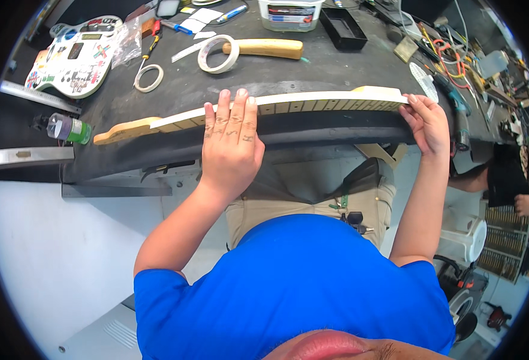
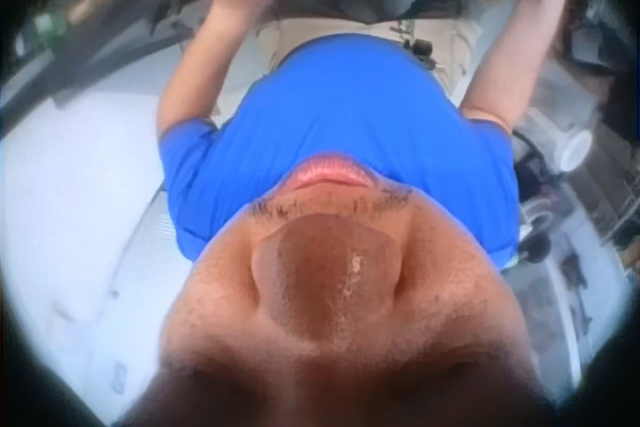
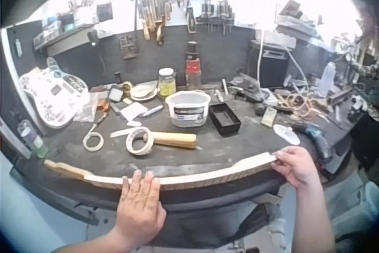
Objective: The person applies white tape to the side of a wooden instrument neck while it is positioned on a workbench.
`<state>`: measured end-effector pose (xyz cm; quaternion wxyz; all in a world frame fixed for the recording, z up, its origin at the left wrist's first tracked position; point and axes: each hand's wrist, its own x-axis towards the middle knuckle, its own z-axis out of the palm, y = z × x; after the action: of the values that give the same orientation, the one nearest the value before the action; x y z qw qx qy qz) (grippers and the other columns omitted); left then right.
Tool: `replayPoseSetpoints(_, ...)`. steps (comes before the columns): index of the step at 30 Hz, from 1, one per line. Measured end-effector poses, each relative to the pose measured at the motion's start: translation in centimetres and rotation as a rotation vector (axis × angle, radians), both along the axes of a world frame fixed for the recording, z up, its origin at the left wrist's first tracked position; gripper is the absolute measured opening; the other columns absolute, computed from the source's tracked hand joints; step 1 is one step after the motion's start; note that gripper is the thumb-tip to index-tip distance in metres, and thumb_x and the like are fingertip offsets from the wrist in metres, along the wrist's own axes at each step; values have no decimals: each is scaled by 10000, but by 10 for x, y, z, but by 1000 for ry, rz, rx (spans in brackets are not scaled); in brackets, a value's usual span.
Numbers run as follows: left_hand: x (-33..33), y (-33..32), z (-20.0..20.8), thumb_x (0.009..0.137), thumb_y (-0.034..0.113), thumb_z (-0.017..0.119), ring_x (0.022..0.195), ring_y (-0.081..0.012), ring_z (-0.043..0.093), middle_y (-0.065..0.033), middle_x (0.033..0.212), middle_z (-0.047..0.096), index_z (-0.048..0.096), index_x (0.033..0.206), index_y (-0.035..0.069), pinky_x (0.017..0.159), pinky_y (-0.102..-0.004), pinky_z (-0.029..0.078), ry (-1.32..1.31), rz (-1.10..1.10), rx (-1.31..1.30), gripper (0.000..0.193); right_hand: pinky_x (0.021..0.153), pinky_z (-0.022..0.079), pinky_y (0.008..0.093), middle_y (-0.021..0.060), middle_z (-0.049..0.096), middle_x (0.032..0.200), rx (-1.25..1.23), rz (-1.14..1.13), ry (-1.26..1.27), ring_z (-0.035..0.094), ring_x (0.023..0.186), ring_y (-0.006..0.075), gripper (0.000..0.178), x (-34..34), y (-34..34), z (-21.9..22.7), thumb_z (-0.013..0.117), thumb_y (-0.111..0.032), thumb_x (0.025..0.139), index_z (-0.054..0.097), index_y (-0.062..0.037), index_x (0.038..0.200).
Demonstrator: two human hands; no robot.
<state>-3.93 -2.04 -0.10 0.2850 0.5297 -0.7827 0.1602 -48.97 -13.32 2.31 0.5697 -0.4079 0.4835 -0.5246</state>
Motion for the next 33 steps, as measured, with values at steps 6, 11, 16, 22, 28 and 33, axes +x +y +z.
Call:
replayPoseSetpoints(6,-6,-5,-2,883,12,763,1614,-479,459,-219,1670,583,598,1599,-20,1343,-666,286,-2,-24,-30,735,1010,638,350,106,776,1129,-4,60,-17,738,1023,160,240,0,-2,1,782,-145,1079,726,60,1189)
replayPoseSetpoints(11,-5,-6,-6,880,7,768,1613,-472,463,-203,1675,584,607,1604,7,1339,-672,289,-22,-32,-62,742,1034,630,360,121,778,1157,-9,45,-18,744,1072,175,236,2,0,1,782,-147,1080,729,60,1181)
replayPoseSetpoints(16,-13,-8,-2,895,16,750,1606,-513,448,-194,1666,586,573,1609,-5,1343,-694,252,-26,1,-26,736,1010,658,336,109,776,1153,-24,41,-42,747,1035,161,226,2,1,-1,761,-130,1095,726,62,1208)
replayPoseSetpoints(22,-41,-3,17,915,86,759,1594,-533,437,-166,1671,582,571,1627,49,1277,-825,204,-101,107,126,736,1050,634,382,129,788,1156,-29,39,-76,748,1095,197,212,6,1,-1,806,-139,1063,733,51,1122)
replayPoseSetpoints(28,-45,-6,4,874,93,765,1600,-500,457,-130,1627,641,647,1568,42,1269,-862,145,-99,104,0,706,986,657,352,98,777,1098,-26,18,-50,751,1024,172,210,10,0,0,807,-142,1063,736,47,1119)
replayPoseSetpoints(33,-46,-12,6,891,65,756,1587,-467,498,-174,1617,644,646,1563,18,1309,-737,271,-62,45,-3,683,975,657,349,90,775,1080,-17,-4,-31,750,1006,165,202,11,-1,-1,813,-143,1059,741,35,1120)
